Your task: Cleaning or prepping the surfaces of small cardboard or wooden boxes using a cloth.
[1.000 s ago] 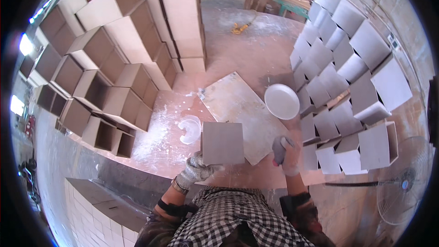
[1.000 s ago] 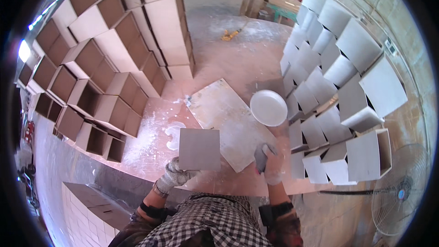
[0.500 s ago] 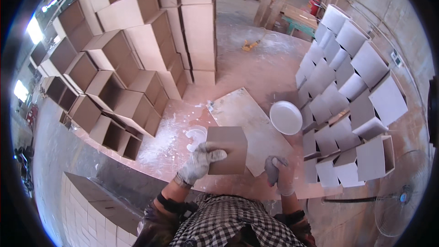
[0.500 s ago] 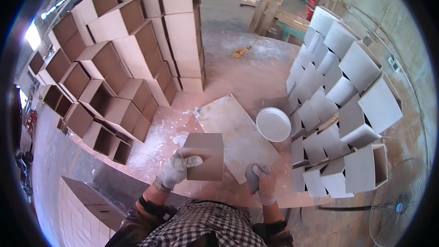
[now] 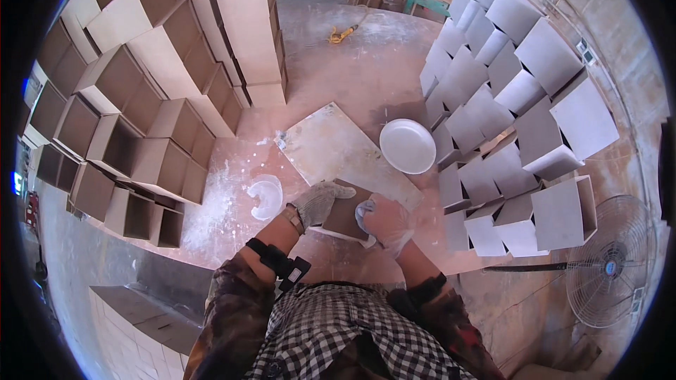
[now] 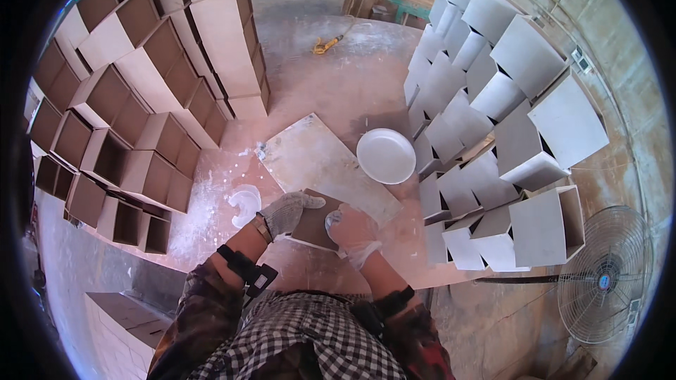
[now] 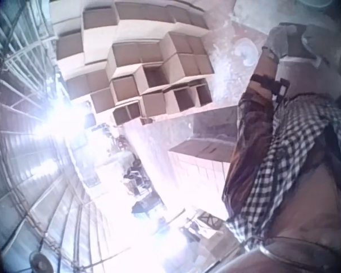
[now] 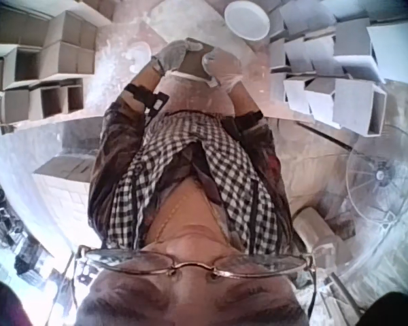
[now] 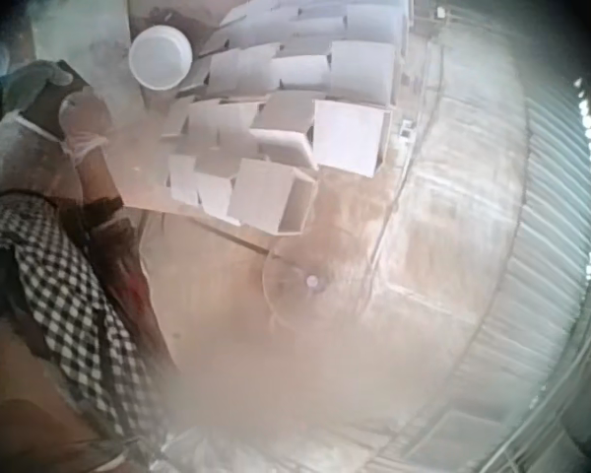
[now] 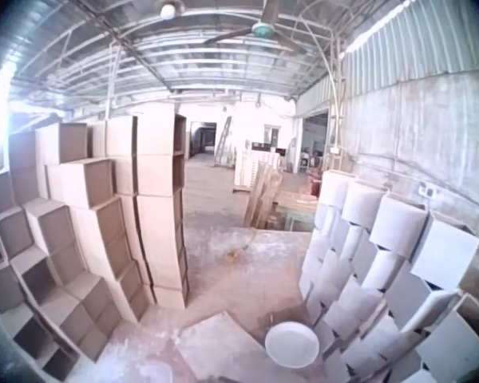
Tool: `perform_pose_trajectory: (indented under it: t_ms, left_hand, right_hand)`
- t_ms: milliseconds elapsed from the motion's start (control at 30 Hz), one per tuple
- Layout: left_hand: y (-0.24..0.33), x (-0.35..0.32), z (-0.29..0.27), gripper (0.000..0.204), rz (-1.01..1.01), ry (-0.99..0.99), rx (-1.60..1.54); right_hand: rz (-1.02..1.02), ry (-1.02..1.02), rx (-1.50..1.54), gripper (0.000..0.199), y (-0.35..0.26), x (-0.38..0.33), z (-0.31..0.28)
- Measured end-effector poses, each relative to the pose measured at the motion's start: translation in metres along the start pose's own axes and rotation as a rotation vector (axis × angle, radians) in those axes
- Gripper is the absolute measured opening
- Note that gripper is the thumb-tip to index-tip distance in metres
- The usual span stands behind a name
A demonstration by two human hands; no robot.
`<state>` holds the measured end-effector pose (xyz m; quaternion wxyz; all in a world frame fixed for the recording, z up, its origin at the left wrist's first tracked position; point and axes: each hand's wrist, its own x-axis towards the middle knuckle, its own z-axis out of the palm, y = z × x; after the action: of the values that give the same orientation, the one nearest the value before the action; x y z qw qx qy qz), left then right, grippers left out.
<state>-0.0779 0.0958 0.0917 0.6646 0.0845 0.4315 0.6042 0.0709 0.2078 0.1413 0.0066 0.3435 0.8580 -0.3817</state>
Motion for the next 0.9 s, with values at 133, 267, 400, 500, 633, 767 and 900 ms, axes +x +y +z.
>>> perform_pose_trajectory:
  t_ms: [133, 267, 400, 500, 633, 767, 900]
  left_hand:
    - [-0.002, -0.033, 0.010, 0.044, 0.203, -0.001, 0.119]
    - [-0.036, -0.058, -0.001, 0.058, 0.312, -0.181, 0.504]
    - [-0.071, -0.041, -0.019, 0.059, 0.310, 0.044, 0.467]
    - [-0.079, -0.037, -0.020, 0.055, 0.445, 0.024, 0.441]
    - [-0.070, -0.041, -0.011, 0.052, 0.404, 0.146, 0.810]
    - [-0.074, -0.034, -0.013, 0.047, 0.504, 0.179, 0.951]
    - [-0.086, -0.022, -0.023, 0.045, 0.627, 0.122, 0.990]
  right_hand:
    - [-0.012, 0.066, -0.196, 0.028, 0.015, 0.009, 0.007]
    - [-0.078, 0.059, -0.146, 0.026, 0.024, 0.007, 0.013]
    - [-0.059, 0.132, -0.131, 0.036, 0.018, -0.002, 0.022]
    - [-0.189, 0.161, -0.133, 0.047, 0.022, -0.026, 0.024]
    - [-0.246, 0.133, -0.002, 0.057, 0.035, -0.039, 0.028]
    - [-0.265, 0.243, -0.081, 0.049, 0.053, -0.024, 0.042]
    - [-0.141, 0.263, -0.114, 0.035, 0.053, 0.033, 0.022]
